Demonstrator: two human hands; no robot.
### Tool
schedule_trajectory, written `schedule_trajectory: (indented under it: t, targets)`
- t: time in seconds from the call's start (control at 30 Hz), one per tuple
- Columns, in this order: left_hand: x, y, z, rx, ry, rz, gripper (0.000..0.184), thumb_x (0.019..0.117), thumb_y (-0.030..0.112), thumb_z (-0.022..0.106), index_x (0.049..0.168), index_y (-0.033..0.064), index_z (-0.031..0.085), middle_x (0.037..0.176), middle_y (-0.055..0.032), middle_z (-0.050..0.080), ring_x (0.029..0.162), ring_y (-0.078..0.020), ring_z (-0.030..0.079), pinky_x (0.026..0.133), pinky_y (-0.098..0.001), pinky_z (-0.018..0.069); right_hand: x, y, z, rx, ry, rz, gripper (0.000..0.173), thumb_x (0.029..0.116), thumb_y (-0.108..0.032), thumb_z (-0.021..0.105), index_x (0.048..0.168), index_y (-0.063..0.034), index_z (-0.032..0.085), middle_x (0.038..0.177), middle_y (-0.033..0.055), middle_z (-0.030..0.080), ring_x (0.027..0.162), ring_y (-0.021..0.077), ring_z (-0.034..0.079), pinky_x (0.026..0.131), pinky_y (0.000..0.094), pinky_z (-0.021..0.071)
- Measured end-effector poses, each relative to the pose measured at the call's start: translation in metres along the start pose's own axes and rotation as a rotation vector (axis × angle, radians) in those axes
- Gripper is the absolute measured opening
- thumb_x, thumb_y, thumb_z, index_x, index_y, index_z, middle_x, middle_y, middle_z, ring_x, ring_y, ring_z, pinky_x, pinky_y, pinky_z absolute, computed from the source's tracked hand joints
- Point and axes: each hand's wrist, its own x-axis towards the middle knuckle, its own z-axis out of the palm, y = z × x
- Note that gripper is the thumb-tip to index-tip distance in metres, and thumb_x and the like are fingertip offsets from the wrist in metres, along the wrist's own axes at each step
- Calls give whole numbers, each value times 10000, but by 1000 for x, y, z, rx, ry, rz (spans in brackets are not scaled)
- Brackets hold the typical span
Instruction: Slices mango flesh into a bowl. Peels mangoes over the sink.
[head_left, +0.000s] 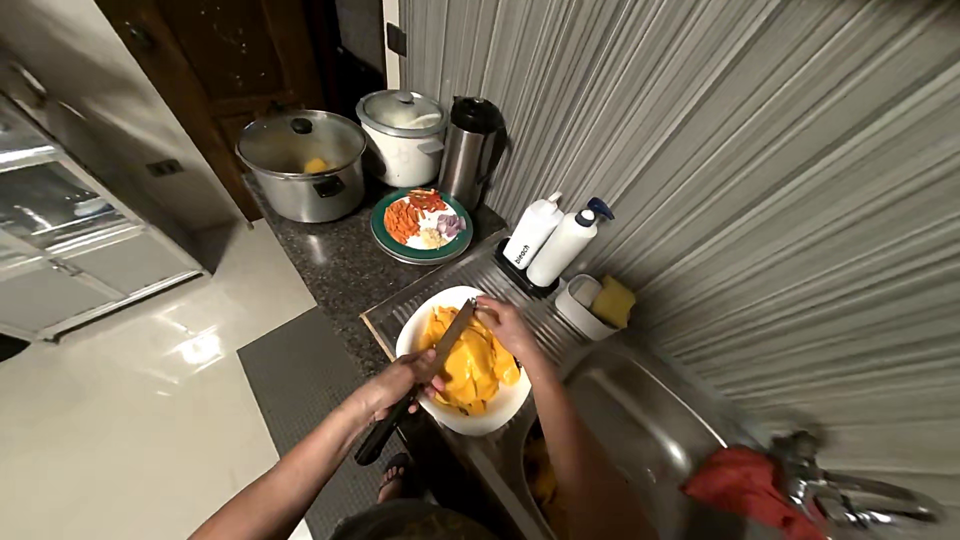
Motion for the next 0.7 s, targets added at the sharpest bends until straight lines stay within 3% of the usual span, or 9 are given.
schedule_trajectory:
  t: [0.1,0.13,0.17,0.2,0.23,0.37,0.5,0.6,0.7]
  targets:
    - [-2,-2,2,392,151,162,429,1083,409,478,1406,138,560,1024,-47,684,741,-135,651,588,-299,539,-17,-20,-7,-140,132,8,417,1058,-352,509,1391,-135,633,1355,109,654,1286,281,593,1133,500,417]
    - [-3,-1,2,586,215,217,482,1057,438,525,1433,137,552,1124,-79,690,844,-170,679,702,-360,573,-30,-25,-6,-197,228,-3,400,1060,-348,499,1372,-148,650,1339,89,667,1269,281,605,1120,526,416]
    - [-4,1,3,748,273,264,536,1026,460,569,1448,130,546,1226,-107,684,1018,-219,691,882,-437,573,-44,-29,-3,-243,342,-30,376,1057,-318,504,1343,-141,671,1323,87,678,1244,292,622,1091,551,431]
    - [-5,1,5,862,320,294,590,995,478,609,1457,119,538,1309,-135,655,1162,-274,659,1009,-500,526,-59,-32,3,-272,444,-57,356,1047,-283,517,1323,-131,682,1316,94,680,1225,306,632,1061,564,447]
    - [-7,3,6,929,351,297,629,972,487,642,1465,113,527,1353,-152,629,1234,-312,622,1057,-534,489,-75,-33,10,-282,514,-73,349,1033,-255,533,1319,-122,682,1330,105,668,1217,319,633,1041,565,461]
    - [-10,1,-3,962,371,355,627,907,442,745,1417,115,584,1307,-140,658,1184,-292,649,1032,-518,511,-123,-21,34,-341,557,-23,348,998,-213,558,1311,-123,682,1372,129,629,1212,355,618,1020,572,465]
    - [-10,7,-7,1199,424,312,571,909,387,742,1426,197,595,1376,-124,620,1293,-357,571,1008,-561,511,-139,-21,52,-432,634,-198,270,1002,-214,562,1197,-189,747,1284,41,691,1182,284,642,990,537,494]
    - [-9,14,-2,1216,411,323,649,902,327,746,1488,160,523,1381,-169,609,1264,-383,593,993,-578,517,-142,-41,69,-441,512,-461,372,1048,-390,497,1336,-234,675,1430,-42,620,1386,195,518,1145,513,391]
    - [-7,17,-1,1206,363,349,730,897,317,731,1538,134,434,1291,-180,659,1161,-394,649,940,-601,536,-136,-54,85,-431,333,-574,549,1034,-512,485,1469,-184,559,1561,-14,493,1510,193,344,1239,552,231]
